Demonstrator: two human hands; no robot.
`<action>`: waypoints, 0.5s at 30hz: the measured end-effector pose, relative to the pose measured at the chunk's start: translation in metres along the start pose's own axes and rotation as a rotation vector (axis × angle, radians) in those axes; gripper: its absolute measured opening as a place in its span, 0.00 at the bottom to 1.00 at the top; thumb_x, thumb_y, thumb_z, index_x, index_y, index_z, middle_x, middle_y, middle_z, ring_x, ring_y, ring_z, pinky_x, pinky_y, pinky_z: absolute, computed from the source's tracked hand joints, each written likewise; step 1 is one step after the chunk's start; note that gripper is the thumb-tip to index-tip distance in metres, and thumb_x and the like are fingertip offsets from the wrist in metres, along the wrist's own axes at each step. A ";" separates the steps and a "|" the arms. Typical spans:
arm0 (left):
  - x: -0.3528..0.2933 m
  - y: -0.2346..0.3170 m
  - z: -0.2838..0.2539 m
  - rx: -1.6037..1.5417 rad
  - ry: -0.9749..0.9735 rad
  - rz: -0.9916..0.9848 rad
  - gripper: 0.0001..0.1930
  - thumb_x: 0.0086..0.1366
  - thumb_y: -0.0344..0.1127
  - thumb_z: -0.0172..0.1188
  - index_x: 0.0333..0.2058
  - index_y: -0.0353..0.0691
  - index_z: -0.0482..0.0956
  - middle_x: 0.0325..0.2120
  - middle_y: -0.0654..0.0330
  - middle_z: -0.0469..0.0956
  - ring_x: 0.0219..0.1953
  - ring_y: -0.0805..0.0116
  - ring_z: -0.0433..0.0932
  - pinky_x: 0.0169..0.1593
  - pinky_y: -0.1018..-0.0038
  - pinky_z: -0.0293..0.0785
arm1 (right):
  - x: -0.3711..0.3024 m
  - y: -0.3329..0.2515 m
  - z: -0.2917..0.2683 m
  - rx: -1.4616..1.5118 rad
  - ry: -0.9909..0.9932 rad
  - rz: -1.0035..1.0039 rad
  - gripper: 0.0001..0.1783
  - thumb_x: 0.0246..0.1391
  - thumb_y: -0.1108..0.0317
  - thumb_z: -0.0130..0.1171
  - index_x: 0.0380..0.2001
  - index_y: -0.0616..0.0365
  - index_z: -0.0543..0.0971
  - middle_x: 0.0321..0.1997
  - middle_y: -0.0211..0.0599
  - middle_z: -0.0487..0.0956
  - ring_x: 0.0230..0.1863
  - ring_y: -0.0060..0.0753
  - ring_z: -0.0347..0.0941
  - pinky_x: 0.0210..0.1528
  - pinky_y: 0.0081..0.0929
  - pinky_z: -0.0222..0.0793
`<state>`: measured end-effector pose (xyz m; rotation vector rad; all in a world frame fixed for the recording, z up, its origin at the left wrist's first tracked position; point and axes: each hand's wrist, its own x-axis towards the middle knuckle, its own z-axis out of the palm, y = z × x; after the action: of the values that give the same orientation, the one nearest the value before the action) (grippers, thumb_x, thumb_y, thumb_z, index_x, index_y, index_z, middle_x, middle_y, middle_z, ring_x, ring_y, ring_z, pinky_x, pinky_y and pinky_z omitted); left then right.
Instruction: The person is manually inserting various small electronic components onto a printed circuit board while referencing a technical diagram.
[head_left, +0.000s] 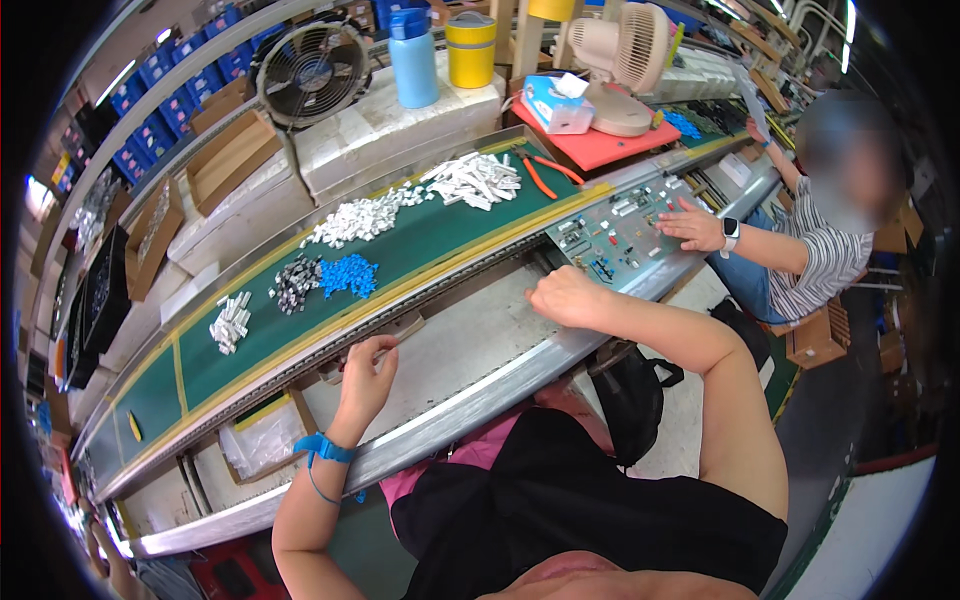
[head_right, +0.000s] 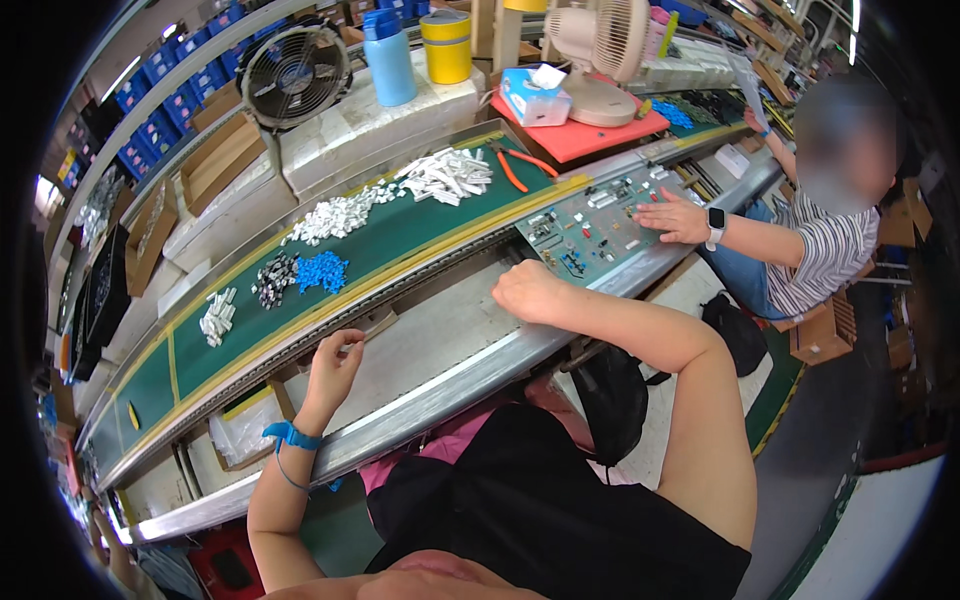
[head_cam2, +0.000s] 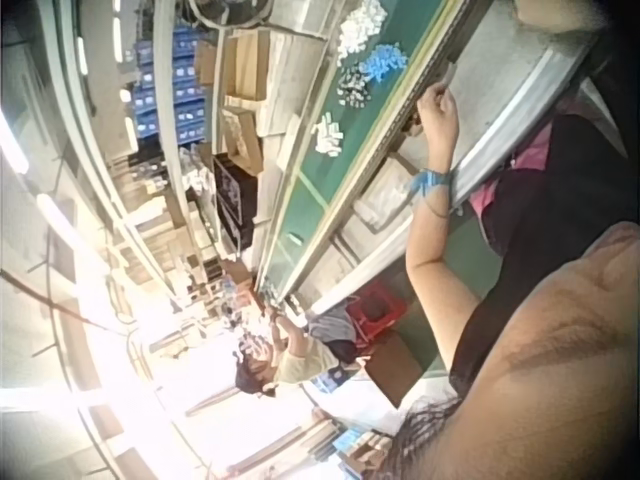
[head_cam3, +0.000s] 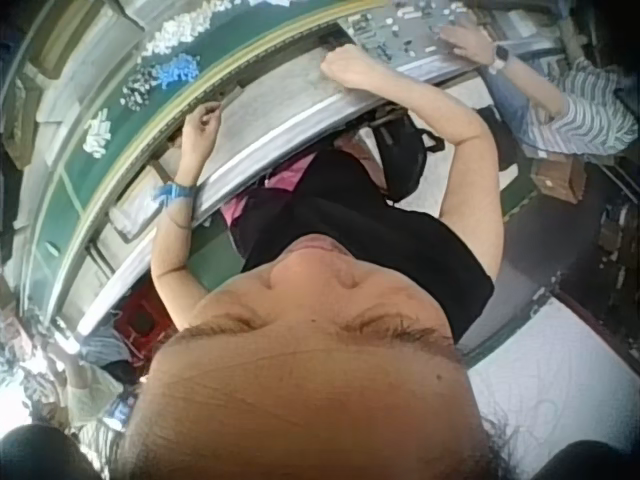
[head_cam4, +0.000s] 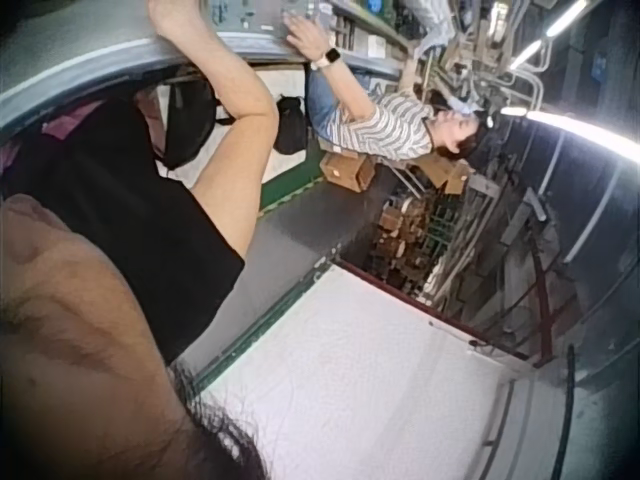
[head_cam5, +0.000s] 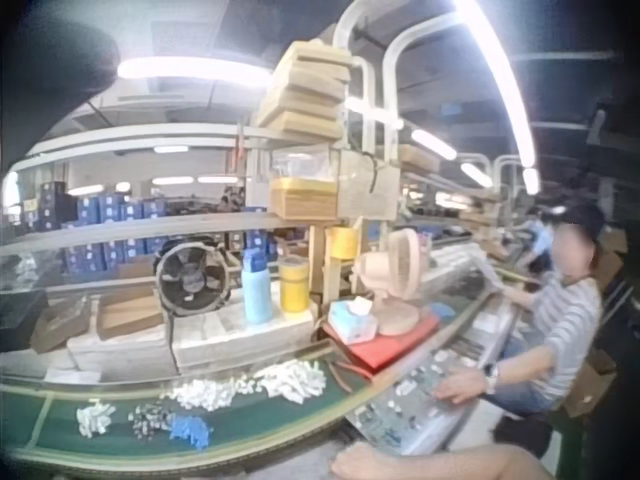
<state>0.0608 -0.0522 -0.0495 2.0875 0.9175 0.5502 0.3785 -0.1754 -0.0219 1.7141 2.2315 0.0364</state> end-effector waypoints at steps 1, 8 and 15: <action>-0.002 0.000 0.000 0.013 -0.002 0.026 0.10 0.59 0.32 0.56 0.38 0.36 0.77 0.36 0.56 0.77 0.41 0.61 0.72 0.41 0.71 0.71 | 0.006 -0.007 -0.007 -0.007 0.006 -0.026 0.11 0.48 0.68 0.50 0.35 0.61 0.75 0.21 0.41 0.78 0.23 0.43 0.77 0.21 0.38 0.69; -0.003 -0.003 0.009 -0.059 -0.166 0.004 0.11 0.59 0.33 0.55 0.41 0.39 0.77 0.33 0.57 0.79 0.34 0.64 0.77 0.38 0.71 0.72 | 0.064 -0.072 -0.048 0.090 0.449 -0.229 0.12 0.48 0.65 0.56 0.37 0.53 0.76 0.24 0.31 0.75 0.29 0.31 0.75 0.27 0.30 0.71; -0.009 0.000 -0.002 0.333 -0.535 0.085 0.15 0.61 0.42 0.54 0.42 0.40 0.76 0.31 0.51 0.78 0.36 0.54 0.77 0.40 0.63 0.72 | 0.119 -0.111 -0.044 0.374 0.668 -0.519 0.08 0.45 0.67 0.54 0.31 0.54 0.75 0.24 0.31 0.75 0.31 0.32 0.75 0.30 0.29 0.71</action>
<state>0.0535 -0.0584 -0.0484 2.4049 0.6357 -0.1397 0.2361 -0.0860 -0.0325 1.3403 3.3050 0.0836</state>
